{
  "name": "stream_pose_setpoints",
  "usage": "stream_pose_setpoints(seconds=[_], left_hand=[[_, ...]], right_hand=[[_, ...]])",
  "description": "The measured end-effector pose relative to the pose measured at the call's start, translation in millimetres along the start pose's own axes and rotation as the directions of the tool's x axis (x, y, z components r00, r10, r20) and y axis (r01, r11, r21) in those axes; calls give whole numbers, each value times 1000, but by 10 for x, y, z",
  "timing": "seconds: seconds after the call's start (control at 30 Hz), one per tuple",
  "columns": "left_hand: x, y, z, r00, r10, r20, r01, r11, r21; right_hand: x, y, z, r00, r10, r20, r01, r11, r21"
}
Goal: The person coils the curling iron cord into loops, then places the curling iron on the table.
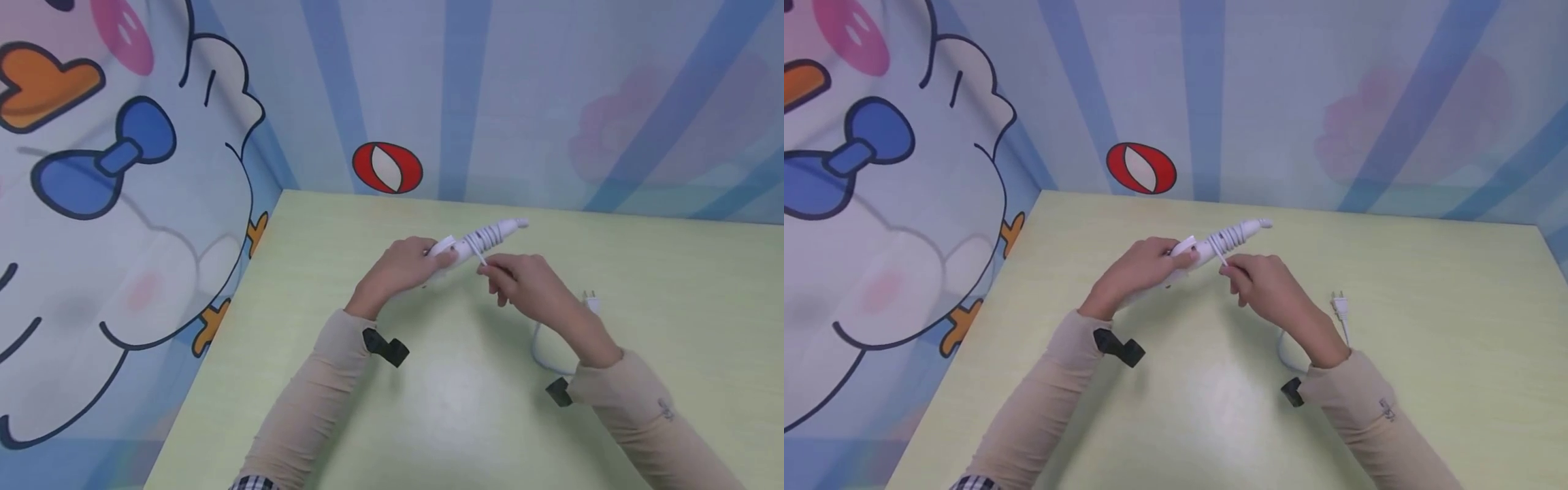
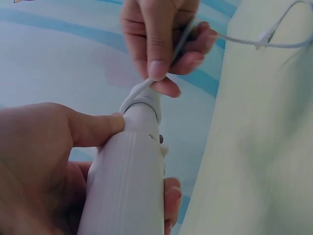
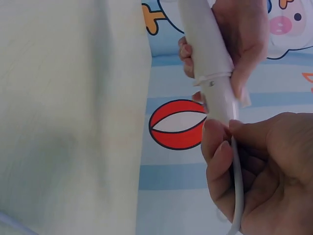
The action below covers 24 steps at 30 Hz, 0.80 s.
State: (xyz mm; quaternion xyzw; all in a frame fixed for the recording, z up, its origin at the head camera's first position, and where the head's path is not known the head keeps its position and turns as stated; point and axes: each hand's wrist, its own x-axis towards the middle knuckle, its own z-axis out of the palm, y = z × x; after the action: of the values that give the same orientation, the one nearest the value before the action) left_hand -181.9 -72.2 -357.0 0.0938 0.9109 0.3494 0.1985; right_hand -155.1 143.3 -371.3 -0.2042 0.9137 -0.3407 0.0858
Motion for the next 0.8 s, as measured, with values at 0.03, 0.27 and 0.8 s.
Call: stream_pose_setpoints(seconds=[0.03, 0.27, 0.8], left_hand=[[-6, 5, -17, 1000, -2, 10, 2, 1000, -11], [-39, 75, -128, 999, 15, 50, -13, 999, -30], [-112, 117, -172, 995, 54, 83, -48, 997, -64]], right_hand=[[5, 18, 8, 1000, -4, -1, 4, 1000, 9], [40, 128, 0, 1000, -2, 14, 0, 995, 105], [181, 432, 202, 999, -38, 38, 25, 951, 308]])
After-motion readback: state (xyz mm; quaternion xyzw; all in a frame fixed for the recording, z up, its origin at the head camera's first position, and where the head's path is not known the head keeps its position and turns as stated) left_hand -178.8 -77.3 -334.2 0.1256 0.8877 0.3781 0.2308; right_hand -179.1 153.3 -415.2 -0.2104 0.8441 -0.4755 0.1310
